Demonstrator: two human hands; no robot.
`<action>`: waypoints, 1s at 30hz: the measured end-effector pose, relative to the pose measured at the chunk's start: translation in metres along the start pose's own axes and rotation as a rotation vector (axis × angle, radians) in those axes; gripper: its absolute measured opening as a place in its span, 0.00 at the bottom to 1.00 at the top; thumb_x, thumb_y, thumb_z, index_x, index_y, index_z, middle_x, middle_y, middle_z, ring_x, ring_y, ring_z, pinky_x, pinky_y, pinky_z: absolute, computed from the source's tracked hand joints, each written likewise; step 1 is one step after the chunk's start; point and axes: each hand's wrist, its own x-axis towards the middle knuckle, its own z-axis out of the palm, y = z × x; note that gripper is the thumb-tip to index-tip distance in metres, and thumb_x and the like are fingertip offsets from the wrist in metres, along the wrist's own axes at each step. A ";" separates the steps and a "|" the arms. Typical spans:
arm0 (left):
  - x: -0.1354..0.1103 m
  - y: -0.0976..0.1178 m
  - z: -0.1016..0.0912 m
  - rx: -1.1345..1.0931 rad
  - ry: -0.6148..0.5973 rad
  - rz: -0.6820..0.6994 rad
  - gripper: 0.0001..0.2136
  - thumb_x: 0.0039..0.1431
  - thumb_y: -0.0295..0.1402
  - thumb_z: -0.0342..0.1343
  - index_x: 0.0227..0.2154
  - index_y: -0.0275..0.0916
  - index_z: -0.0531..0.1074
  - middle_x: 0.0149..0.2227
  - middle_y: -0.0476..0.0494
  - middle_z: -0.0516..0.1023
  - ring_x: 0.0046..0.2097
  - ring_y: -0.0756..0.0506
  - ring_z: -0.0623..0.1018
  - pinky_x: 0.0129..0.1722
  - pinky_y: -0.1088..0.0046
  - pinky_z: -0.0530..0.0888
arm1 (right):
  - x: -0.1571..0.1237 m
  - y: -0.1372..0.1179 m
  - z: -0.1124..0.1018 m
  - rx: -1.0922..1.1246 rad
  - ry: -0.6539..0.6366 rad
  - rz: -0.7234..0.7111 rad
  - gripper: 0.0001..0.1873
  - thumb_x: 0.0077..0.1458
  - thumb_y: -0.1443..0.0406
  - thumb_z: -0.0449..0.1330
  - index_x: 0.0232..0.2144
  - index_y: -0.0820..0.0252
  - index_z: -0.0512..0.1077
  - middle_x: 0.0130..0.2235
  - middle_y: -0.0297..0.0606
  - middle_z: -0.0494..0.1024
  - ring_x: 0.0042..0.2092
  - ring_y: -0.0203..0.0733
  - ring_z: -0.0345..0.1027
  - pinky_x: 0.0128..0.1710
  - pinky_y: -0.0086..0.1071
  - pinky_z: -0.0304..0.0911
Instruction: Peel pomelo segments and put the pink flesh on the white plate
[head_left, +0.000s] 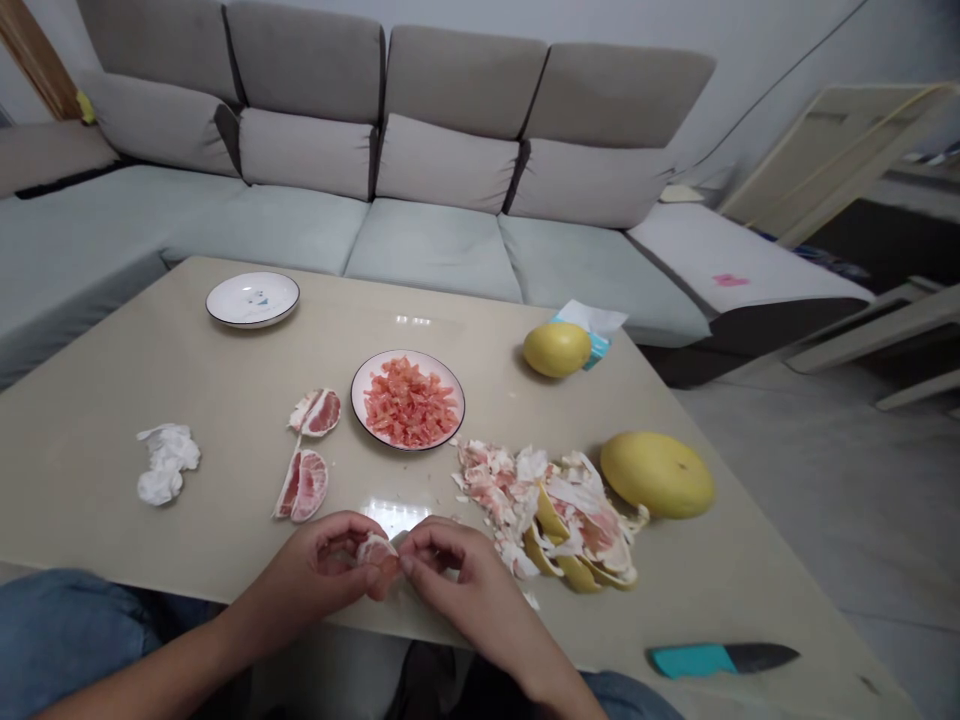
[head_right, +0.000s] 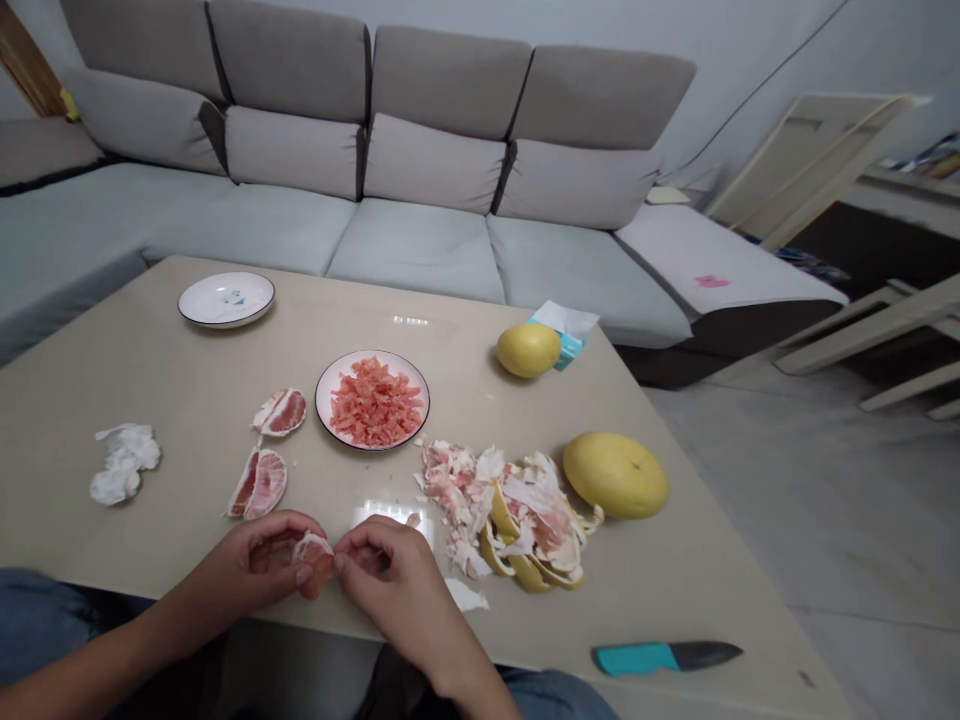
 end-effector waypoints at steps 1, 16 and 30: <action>0.000 0.000 0.000 0.006 0.008 -0.007 0.11 0.52 0.35 0.63 0.36 0.36 0.72 0.29 0.47 0.77 0.32 0.47 0.75 0.36 0.72 0.71 | 0.000 -0.001 0.000 -0.024 0.004 -0.012 0.07 0.51 0.70 0.58 0.28 0.61 0.76 0.28 0.34 0.75 0.30 0.35 0.65 0.28 0.26 0.58; 0.001 0.007 0.000 0.075 0.061 -0.066 0.11 0.50 0.36 0.64 0.35 0.37 0.74 0.33 0.45 0.79 0.37 0.44 0.77 0.40 0.70 0.71 | 0.001 0.008 -0.001 0.171 -0.041 0.076 0.06 0.51 0.68 0.57 0.26 0.62 0.73 0.24 0.30 0.71 0.26 0.33 0.61 0.26 0.24 0.54; -0.002 0.000 0.004 -0.021 -0.009 -0.039 0.11 0.52 0.36 0.63 0.36 0.37 0.73 0.28 0.46 0.77 0.32 0.47 0.75 0.35 0.71 0.71 | 0.000 0.005 0.009 0.000 0.038 0.029 0.04 0.46 0.71 0.59 0.24 0.61 0.74 0.25 0.32 0.74 0.27 0.34 0.64 0.26 0.25 0.58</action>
